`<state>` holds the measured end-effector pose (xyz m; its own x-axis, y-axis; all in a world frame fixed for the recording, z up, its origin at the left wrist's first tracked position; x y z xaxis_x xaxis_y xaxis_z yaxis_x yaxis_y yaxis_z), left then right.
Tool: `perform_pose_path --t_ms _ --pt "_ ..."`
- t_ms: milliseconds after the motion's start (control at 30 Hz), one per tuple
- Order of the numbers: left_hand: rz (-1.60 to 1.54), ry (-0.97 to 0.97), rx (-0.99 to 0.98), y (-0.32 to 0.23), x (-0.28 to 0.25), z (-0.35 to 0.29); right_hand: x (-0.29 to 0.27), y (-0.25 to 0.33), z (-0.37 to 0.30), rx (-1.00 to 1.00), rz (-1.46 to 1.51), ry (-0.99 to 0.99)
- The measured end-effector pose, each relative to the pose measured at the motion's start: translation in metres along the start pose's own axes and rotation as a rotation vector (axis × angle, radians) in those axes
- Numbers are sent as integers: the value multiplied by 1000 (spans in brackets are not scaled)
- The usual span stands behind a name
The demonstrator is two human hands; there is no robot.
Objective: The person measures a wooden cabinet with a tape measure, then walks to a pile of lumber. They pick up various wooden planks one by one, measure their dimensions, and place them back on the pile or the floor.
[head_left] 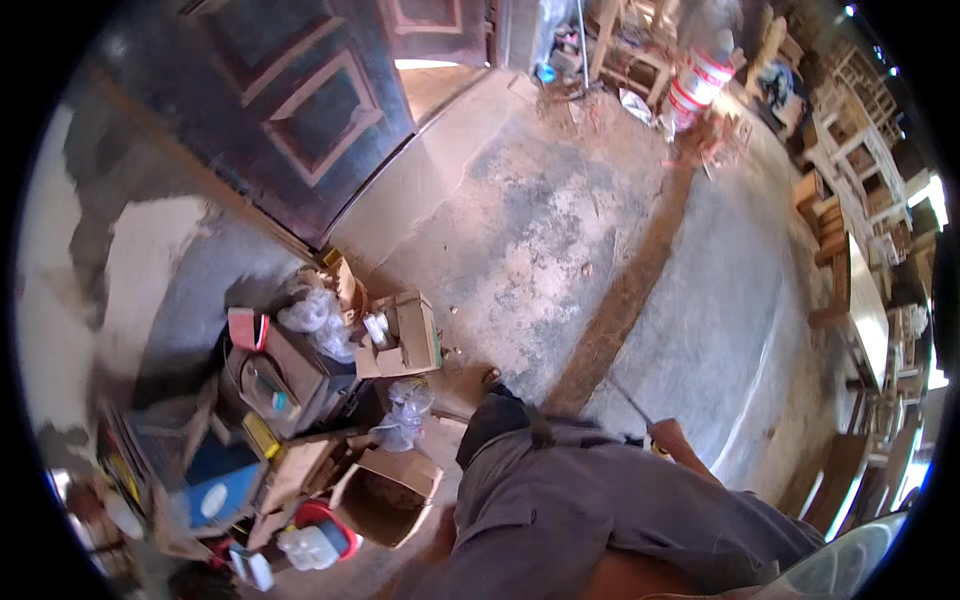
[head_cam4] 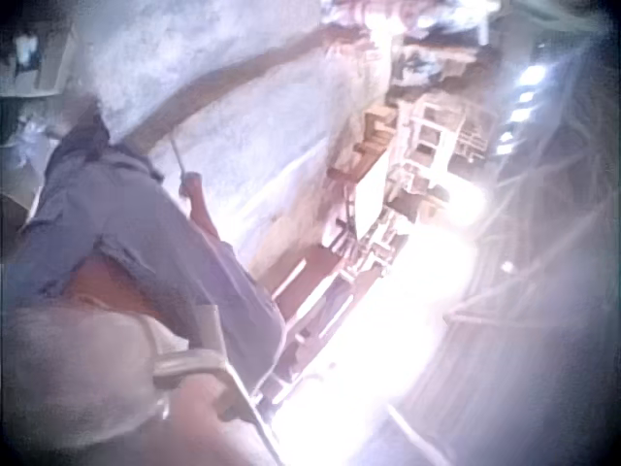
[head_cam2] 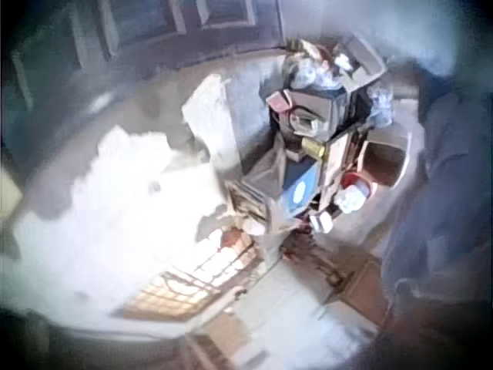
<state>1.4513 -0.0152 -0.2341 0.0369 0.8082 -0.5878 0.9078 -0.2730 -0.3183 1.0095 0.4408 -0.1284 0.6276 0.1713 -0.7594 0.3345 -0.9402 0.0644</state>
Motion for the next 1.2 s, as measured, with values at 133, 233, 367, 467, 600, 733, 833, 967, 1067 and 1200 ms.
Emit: perform_pose_path --t_ms 133,233,367,467,600,733,833,967,1067,1200 --pt "210 -470 397 -140 -237 185 13 25 10 46 -3 193" --pt "-1 -518 384 -343 -447 256 -35 47 52 168 103 204" --pt "-299 -777 539 -485 -600 327 -97 80 187 136 71 210" --pt "-129 -639 514 -537 -625 391 -151 96 315 68 -32 162" --pt "496 -438 466 -428 -511 459 -338 192 588 -388 -538 131" --pt "-134 -252 -52 -483 -440 404 -645 338 733 -285 819 -360" --pt "-114 -40 -220 -526 -440 452 -804 410 776 -383 837 -406" --pt "-84 50 -202 -611 -477 584 -833 387 937 -658 237 -661" --pt "-25 3 -161 -655 -536 683 -773 354 1001 -582 -252 -579" --pt "-180 -374 272 -908 -749 780 -695 205 970 -331 -440 -105"
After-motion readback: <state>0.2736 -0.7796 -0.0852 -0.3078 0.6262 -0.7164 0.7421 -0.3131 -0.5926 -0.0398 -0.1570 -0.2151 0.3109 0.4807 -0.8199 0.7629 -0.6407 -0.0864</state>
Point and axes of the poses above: each hand's wrist, its own z-axis towards the middle knuckle, its own x-axis out of the palm, y = z × x, the point moved 3 cm from there along z, towards the middle knuckle, and after that the axes turned 1 degree about x, right-handed, at the moved point
